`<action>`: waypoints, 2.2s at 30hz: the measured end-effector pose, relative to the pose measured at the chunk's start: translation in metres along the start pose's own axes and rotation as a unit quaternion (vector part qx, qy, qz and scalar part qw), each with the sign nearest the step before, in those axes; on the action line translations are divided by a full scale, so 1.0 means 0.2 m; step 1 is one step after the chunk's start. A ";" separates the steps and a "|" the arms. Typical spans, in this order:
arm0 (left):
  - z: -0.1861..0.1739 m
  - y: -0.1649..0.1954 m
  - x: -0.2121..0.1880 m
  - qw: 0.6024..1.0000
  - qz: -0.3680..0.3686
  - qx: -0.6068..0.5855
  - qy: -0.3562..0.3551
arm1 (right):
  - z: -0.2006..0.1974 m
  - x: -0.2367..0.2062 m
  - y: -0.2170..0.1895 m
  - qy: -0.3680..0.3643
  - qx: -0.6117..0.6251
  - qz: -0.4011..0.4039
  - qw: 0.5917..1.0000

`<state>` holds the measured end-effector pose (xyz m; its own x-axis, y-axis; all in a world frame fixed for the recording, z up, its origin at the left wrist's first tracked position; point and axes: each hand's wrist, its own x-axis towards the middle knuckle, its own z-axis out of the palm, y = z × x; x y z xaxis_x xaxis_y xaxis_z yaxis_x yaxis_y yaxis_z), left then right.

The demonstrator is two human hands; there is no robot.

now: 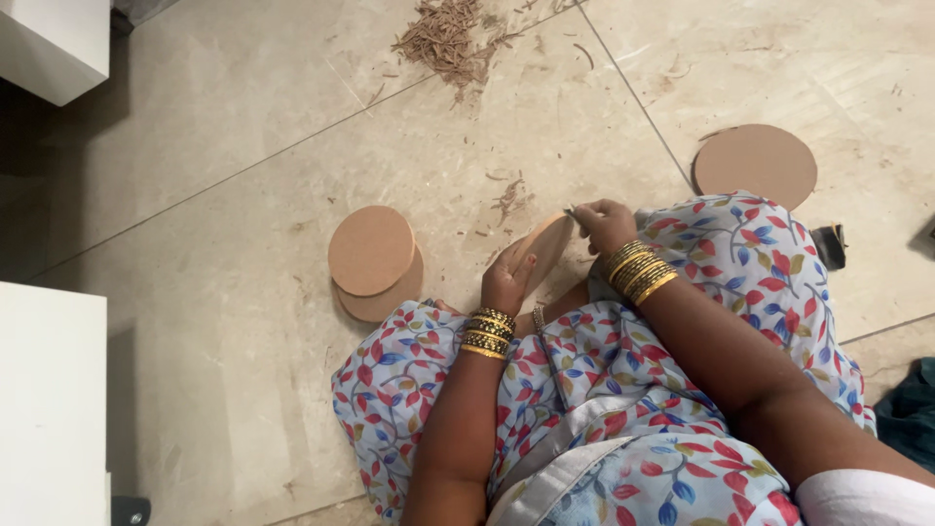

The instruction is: The person sits on the floor sanding round wooden discs. They hold each disc against their lap and rub a sanding block over the surface and edges, stacking finished discs aside and picking up the next one.

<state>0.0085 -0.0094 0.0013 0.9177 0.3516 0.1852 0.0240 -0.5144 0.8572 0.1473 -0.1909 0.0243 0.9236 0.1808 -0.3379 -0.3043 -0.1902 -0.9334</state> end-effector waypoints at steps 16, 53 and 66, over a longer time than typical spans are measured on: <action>0.01 -0.03 0.00 0.995 -0.082 0.041 -0.048 | 0.12 -0.06 -0.09 -0.007 -0.177 -0.074 0.981; 0.05 -0.19 0.02 0.995 -0.036 0.071 -0.061 | 0.27 -0.27 0.04 -0.033 -0.391 -0.224 0.892; 0.01 -0.10 0.01 0.991 -0.102 -0.054 -0.075 | 0.03 0.10 0.05 0.031 -0.123 -0.046 0.991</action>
<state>0.0117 -0.0002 -0.0165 0.9469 0.3151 -0.0634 0.1797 -0.3554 0.9173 0.1606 -0.1828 0.0066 0.9600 0.1496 -0.2366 -0.1584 -0.4067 -0.8997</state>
